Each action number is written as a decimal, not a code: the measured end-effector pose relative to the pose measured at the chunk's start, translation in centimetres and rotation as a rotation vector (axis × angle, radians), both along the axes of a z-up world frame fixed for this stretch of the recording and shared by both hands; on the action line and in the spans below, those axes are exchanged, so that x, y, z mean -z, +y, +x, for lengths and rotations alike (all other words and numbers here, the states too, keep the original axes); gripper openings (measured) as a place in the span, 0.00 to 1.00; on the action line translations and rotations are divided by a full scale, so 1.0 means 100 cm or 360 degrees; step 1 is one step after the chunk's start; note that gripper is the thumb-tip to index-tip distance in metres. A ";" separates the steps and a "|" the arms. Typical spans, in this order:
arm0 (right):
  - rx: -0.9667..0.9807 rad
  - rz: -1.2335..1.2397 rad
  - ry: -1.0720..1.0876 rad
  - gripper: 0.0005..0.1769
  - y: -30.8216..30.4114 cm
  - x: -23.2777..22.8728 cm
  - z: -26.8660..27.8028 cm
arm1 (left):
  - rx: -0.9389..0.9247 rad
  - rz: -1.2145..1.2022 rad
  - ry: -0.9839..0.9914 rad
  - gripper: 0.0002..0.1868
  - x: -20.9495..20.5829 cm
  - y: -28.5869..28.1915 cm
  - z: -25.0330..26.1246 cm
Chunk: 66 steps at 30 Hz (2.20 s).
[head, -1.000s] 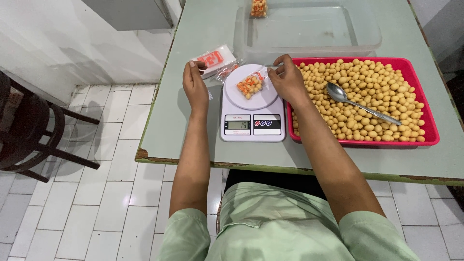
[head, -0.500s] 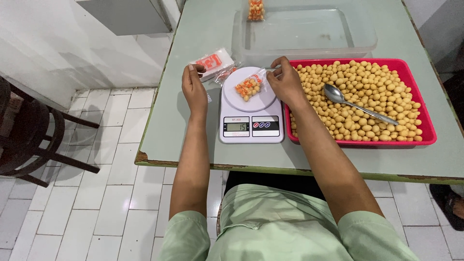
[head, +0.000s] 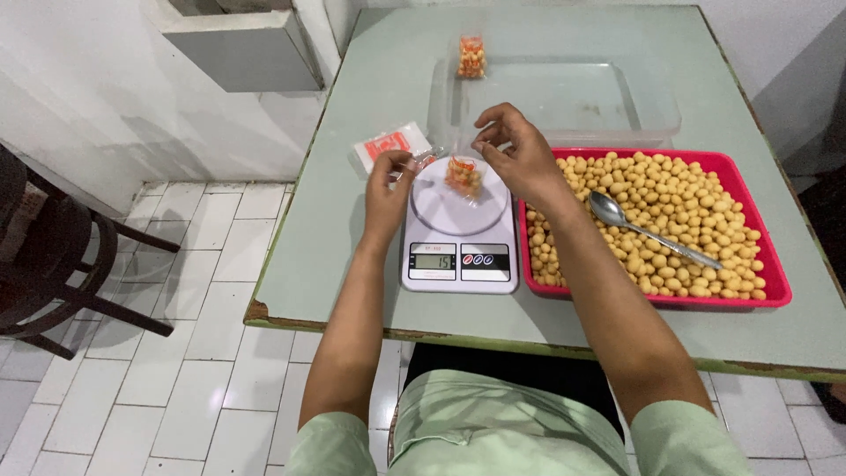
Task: Filling small plastic bags with round snacks using a spoon and weighing them on a digital scale for consistent portioning.
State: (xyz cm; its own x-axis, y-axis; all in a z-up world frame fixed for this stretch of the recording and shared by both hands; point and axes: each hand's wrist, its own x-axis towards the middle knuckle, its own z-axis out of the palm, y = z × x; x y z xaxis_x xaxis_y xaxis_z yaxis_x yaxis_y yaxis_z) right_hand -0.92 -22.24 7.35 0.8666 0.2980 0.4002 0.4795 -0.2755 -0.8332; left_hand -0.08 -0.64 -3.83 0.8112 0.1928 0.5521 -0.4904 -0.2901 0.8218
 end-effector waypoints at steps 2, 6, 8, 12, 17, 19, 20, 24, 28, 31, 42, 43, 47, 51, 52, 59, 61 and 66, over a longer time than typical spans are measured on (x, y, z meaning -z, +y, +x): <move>-0.0101 -0.0071 -0.0041 0.14 -0.001 -0.016 0.002 | 0.0160 -0.0003 0.0059 0.15 -0.006 -0.008 -0.010; -0.0425 -0.0132 -0.0091 0.14 -0.001 -0.045 0.009 | 0.0856 -0.0115 0.0278 0.37 -0.005 -0.017 -0.016; -0.0486 -0.0094 -0.0073 0.14 0.005 -0.051 0.009 | 0.1054 -0.0326 0.0314 0.38 0.002 -0.025 -0.015; -0.0667 0.0029 0.0022 0.14 0.015 -0.051 0.014 | 0.1161 -0.0727 0.0412 0.29 -0.006 -0.037 -0.027; -0.0719 0.0012 0.0181 0.20 0.010 -0.053 0.030 | 0.1059 -0.0853 0.0399 0.22 -0.018 -0.027 -0.025; -0.0737 -0.0057 0.0247 0.23 0.011 -0.053 0.040 | 0.1004 -0.0824 0.0376 0.21 -0.017 -0.025 -0.023; -0.0786 -0.0126 0.0322 0.20 0.013 -0.055 0.040 | 0.0935 -0.0762 0.0404 0.23 -0.009 -0.024 -0.019; -0.0874 -0.0291 0.0450 0.07 0.019 -0.046 0.053 | 0.0775 -0.0634 0.0533 0.25 -0.016 -0.023 -0.023; -0.0858 -0.0362 0.0365 0.08 0.012 -0.073 0.078 | 0.0575 -0.0545 0.0470 0.31 -0.033 -0.021 -0.028; -0.0513 -0.0297 0.0150 0.07 -0.009 -0.082 0.118 | 0.0304 -0.0228 0.0466 0.28 -0.057 -0.022 -0.041; 0.0114 -0.0085 0.0438 0.02 -0.014 0.020 0.265 | 0.0161 0.0045 0.0306 0.13 -0.061 -0.026 -0.046; 0.0112 -0.0079 0.0439 0.02 -0.010 0.028 0.272 | 0.0159 0.0051 0.0308 0.13 -0.060 -0.026 -0.046; 0.0298 0.0079 0.0782 0.03 0.005 0.046 0.289 | 0.0167 0.0038 0.0270 0.13 -0.059 -0.025 -0.045; 0.0374 0.0128 0.0840 0.03 0.016 0.042 0.292 | 0.0180 0.0059 0.0234 0.12 -0.059 -0.025 -0.046; 0.0375 0.0129 0.0842 0.03 0.016 0.047 0.298 | 0.0181 0.0061 0.0236 0.12 -0.059 -0.025 -0.046; 0.0457 0.0089 0.0917 0.11 0.014 0.058 0.301 | 0.0149 0.0127 0.0250 0.13 -0.059 -0.022 -0.046; 0.0484 0.0069 0.0929 0.14 0.012 0.057 0.297 | 0.0148 0.0137 0.0252 0.13 -0.059 -0.021 -0.046; 0.0444 -0.0082 0.1042 0.12 0.009 0.063 0.300 | 0.0112 0.0175 0.0218 0.13 -0.059 -0.022 -0.046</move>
